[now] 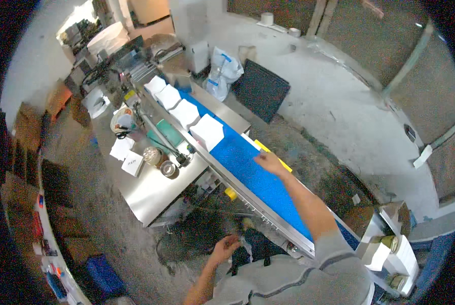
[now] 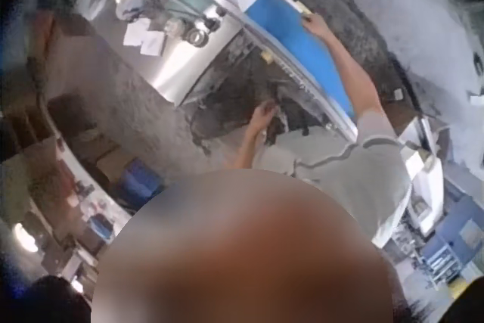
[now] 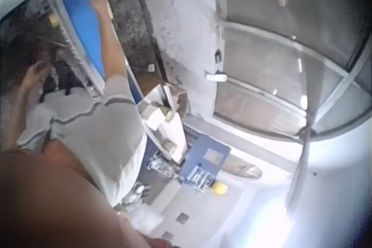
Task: Organizing and aligning paper product blocks on a conveyor belt in a paper mill.
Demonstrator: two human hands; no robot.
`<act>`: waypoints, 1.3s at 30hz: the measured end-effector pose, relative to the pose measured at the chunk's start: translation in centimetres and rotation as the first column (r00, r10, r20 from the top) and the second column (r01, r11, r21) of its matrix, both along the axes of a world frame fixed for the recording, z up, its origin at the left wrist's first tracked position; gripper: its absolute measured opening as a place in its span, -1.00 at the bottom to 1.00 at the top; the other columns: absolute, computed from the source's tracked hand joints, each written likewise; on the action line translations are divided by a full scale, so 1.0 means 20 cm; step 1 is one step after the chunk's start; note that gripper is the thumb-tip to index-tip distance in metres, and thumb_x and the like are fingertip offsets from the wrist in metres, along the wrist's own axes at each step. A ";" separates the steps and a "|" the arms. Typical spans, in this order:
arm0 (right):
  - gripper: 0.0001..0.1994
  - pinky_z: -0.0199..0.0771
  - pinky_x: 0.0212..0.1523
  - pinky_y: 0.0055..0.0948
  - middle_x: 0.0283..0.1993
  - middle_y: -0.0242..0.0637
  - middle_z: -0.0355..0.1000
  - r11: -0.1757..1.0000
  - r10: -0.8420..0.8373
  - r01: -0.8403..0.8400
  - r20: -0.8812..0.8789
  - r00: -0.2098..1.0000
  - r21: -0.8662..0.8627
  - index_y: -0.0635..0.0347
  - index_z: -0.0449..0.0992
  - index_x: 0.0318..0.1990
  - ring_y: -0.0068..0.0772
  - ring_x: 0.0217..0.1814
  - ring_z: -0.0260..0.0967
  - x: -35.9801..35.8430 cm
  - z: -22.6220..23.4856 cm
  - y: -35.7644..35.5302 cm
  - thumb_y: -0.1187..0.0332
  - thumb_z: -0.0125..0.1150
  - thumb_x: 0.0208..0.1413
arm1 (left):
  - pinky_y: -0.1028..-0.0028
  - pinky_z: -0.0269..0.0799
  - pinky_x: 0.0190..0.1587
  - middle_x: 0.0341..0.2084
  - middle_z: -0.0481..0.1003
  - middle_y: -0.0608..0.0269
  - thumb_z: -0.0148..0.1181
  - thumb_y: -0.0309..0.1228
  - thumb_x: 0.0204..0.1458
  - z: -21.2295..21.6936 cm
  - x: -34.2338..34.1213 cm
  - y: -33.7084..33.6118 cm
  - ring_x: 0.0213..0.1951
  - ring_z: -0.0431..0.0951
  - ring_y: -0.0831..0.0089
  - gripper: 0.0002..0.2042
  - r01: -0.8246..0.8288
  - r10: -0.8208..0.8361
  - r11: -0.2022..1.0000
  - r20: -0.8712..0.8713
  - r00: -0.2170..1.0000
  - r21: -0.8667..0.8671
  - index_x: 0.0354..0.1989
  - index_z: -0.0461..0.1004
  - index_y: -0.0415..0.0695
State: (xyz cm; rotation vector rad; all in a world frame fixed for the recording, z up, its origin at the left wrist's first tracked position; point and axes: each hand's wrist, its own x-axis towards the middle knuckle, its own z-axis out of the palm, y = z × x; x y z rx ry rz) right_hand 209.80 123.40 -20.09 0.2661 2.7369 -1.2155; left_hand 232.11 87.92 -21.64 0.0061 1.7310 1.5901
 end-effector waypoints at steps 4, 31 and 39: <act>-0.64 0.45 -0.13 -0.09 -0.24 0.09 0.51 0.985 0.117 -0.093 -0.161 0.980 0.147 0.23 0.58 -0.24 0.08 -0.15 0.50 -0.66 -0.16 -0.12 0.10 0.04 0.10 | 0.44 0.45 -0.04 -0.16 0.53 0.13 0.28 -0.34 0.08 -0.10 0.12 -0.11 -0.09 0.54 0.43 -0.54 -0.145 0.153 0.980 0.052 0.987 -0.137 0.09 0.36 -0.34; -0.67 0.37 0.08 -0.05 -0.05 0.07 0.48 0.966 0.223 -0.148 -0.396 0.891 0.211 0.20 0.53 -0.09 0.16 0.08 0.38 -1.29 -0.48 -0.07 0.48 -0.01 -0.04 | 0.48 0.43 -0.10 -0.25 0.54 0.25 0.25 -0.26 0.10 -0.20 0.17 -0.17 -0.21 0.51 0.50 -0.56 -0.408 0.440 0.881 0.096 0.893 -0.241 0.06 0.41 -0.31; -0.70 0.41 0.06 -0.09 -0.02 0.00 0.48 0.865 0.360 -0.356 0.057 0.931 0.354 0.21 0.55 -0.13 0.06 0.06 0.41 -1.09 -0.22 -0.38 0.46 -0.02 -0.01 | 0.43 0.46 -0.08 -0.19 0.55 0.05 0.30 -0.27 0.07 -0.24 0.33 -0.20 -0.15 0.54 0.42 -0.48 -0.485 0.519 0.835 0.081 0.851 -0.260 0.09 0.36 -0.41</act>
